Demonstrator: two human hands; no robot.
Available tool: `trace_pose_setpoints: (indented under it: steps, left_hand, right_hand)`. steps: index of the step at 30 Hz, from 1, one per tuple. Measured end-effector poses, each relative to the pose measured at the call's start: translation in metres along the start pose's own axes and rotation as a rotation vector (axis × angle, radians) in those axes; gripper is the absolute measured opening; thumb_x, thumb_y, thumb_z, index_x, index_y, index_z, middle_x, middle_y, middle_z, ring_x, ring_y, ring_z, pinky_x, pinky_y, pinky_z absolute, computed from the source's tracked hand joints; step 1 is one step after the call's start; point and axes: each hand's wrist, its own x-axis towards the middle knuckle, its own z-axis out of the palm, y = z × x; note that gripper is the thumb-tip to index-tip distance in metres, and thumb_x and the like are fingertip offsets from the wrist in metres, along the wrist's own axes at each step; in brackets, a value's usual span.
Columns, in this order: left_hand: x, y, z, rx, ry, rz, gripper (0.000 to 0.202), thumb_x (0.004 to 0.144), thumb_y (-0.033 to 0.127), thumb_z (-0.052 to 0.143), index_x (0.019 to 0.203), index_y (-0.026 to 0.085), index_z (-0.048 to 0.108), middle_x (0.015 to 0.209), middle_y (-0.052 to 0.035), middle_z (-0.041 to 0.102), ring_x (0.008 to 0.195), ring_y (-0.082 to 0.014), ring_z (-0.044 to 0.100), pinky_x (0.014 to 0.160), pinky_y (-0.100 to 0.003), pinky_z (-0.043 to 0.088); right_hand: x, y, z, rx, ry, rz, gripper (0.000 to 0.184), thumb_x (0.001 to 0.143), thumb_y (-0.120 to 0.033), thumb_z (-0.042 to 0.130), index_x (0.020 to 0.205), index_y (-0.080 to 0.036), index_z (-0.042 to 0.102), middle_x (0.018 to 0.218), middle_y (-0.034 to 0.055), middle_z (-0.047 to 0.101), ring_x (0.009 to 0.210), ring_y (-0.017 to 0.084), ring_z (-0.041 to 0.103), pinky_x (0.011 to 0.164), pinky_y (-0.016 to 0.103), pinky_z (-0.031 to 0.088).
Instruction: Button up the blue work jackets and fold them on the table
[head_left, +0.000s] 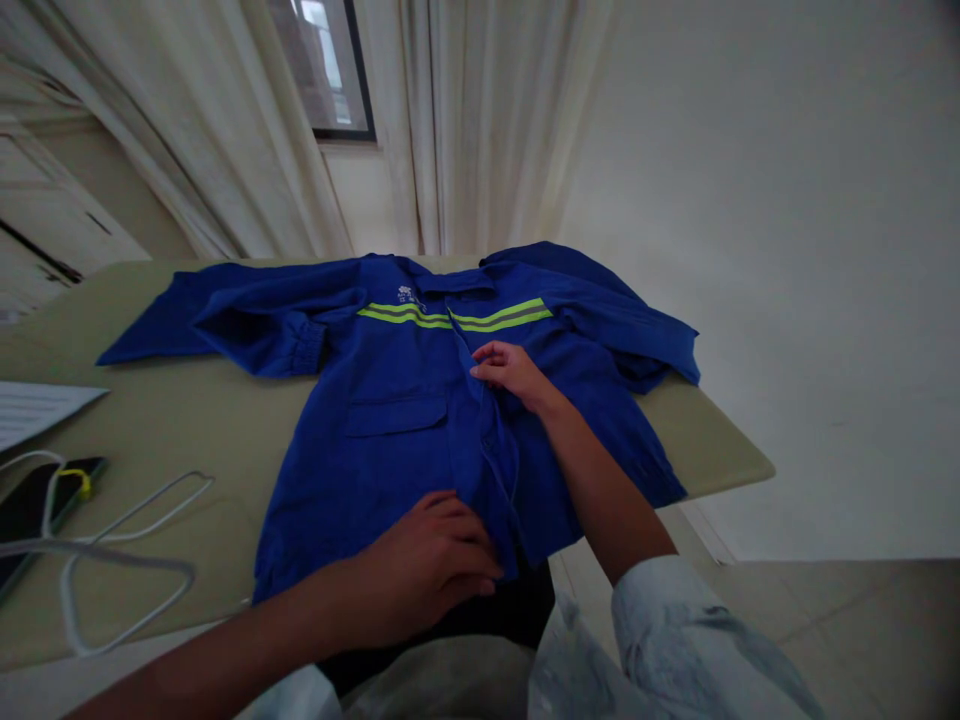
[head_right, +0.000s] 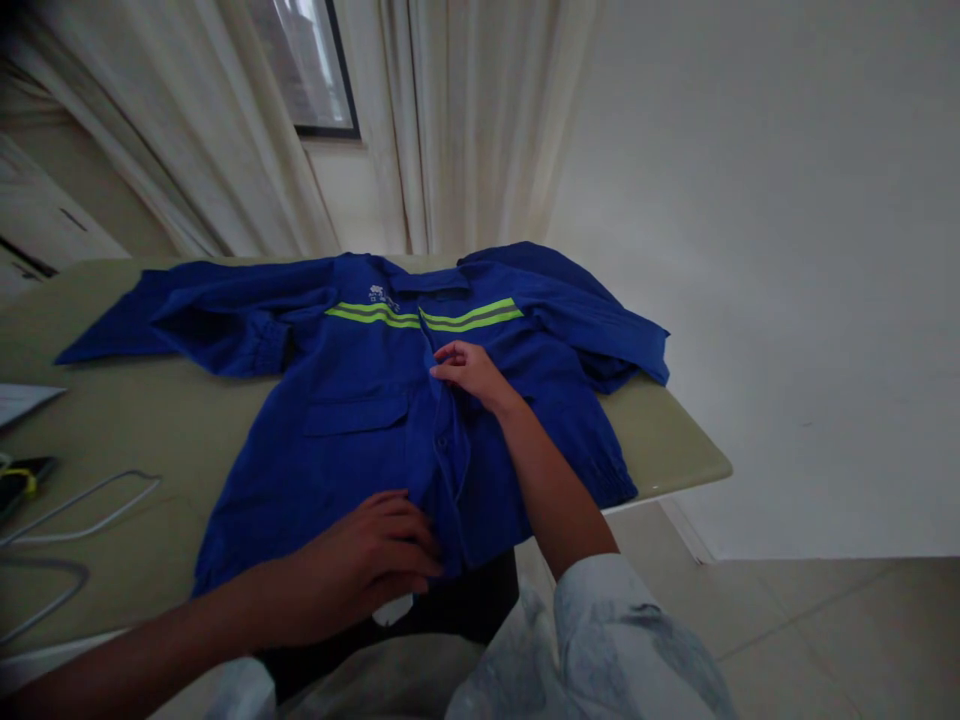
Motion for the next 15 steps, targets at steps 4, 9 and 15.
trace_pose_setpoints:
  steps: [4, 9, 15]
  left_hand:
    - [0.027, -0.039, -0.04, -0.083, 0.052, -0.11, 0.028, 0.108, 0.034, 0.052, 0.099, 0.02, 0.075, 0.096, -0.0035, 0.075, 0.087, -0.0158, 0.07, 0.08, -0.027, 0.052]
    - [0.075, -0.129, -0.07, 0.381, 0.318, -0.244, 0.025, 0.1, 0.023, 0.056, 0.117, 0.017, 0.073, 0.117, -0.0113, 0.075, 0.103, -0.024, 0.07, 0.092, -0.037, 0.053]
    - [0.097, -0.165, -0.06, 0.616, 0.269, -0.112, 0.035, 0.101, 0.036, 0.062, 0.131, 0.02, 0.069, 0.122, -0.0117, 0.07, 0.102, -0.0249, 0.062, 0.091, -0.038, 0.05]
  right_hand:
    - [-0.004, -0.003, -0.003, -0.024, -0.045, 0.017, 0.043, 0.062, -0.031, 0.083, 0.101, -0.019, 0.066, 0.074, -0.0035, 0.067, 0.063, 0.011, 0.058, 0.058, 0.022, 0.042]
    - [-0.005, -0.003, -0.005, -0.027, -0.024, 0.014, 0.043, 0.06, -0.023, 0.071, 0.102, -0.022, 0.06, 0.075, -0.0059, 0.064, 0.063, 0.012, 0.055, 0.056, 0.022, 0.04]
    - [-0.007, -0.004, -0.007, -0.046, 0.063, 0.016, 0.039, 0.064, -0.028, 0.06, 0.102, -0.026, 0.048, 0.068, -0.0095, 0.055, 0.053, 0.012, 0.045, 0.051, 0.022, 0.032]
